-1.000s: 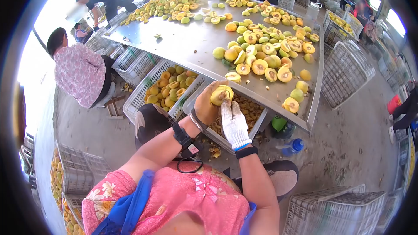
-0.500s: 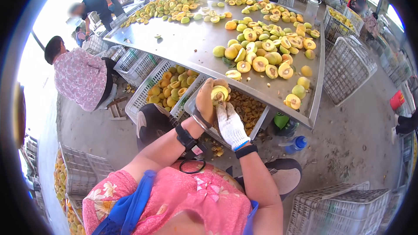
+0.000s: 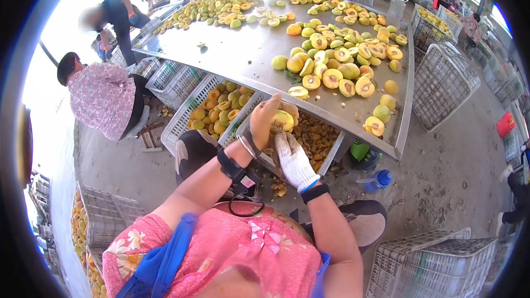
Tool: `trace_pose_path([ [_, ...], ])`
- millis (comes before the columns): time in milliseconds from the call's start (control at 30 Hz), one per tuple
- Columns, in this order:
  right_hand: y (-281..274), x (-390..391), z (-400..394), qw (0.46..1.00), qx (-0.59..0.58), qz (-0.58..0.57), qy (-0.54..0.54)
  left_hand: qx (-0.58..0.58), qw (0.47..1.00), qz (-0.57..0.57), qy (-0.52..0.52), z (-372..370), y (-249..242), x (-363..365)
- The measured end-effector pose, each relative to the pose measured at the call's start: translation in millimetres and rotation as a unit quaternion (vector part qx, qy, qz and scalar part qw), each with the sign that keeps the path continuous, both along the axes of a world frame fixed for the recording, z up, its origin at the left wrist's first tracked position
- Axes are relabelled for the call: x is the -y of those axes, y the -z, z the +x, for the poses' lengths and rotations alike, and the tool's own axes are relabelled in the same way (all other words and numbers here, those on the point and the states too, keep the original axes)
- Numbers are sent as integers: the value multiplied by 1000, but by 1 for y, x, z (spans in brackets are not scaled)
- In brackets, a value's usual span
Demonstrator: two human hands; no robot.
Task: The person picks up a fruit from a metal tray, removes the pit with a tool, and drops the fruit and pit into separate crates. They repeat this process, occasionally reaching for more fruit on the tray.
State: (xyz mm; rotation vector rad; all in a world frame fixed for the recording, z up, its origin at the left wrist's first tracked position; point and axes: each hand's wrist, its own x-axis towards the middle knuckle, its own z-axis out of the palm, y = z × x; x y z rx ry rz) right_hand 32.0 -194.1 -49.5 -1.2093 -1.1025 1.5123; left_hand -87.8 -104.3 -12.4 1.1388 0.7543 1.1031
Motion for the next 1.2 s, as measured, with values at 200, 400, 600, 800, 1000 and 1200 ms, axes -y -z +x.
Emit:
trace_pose_path([
  [200,4,2,-10,996,-32,68,48,18,1000,7,-22,7,15,-2],
  [400,5,1,-1,999,-32,0,-22,-56,996,28,60,-3,6,-5],
  [600,-22,7,-1,933,-261,-240,-60,-41,991,47,117,-10,14,-13],
  [800,-5,2,-3,872,-404,-246,-127,116,976,-147,115,-12,12,-2],
  [1000,4,-1,-3,845,-454,-246,-142,169,952,-236,94,-11,9,2],
  [1200,-13,3,-4,895,-327,-281,-113,-39,981,-21,188,-25,18,-13],
])
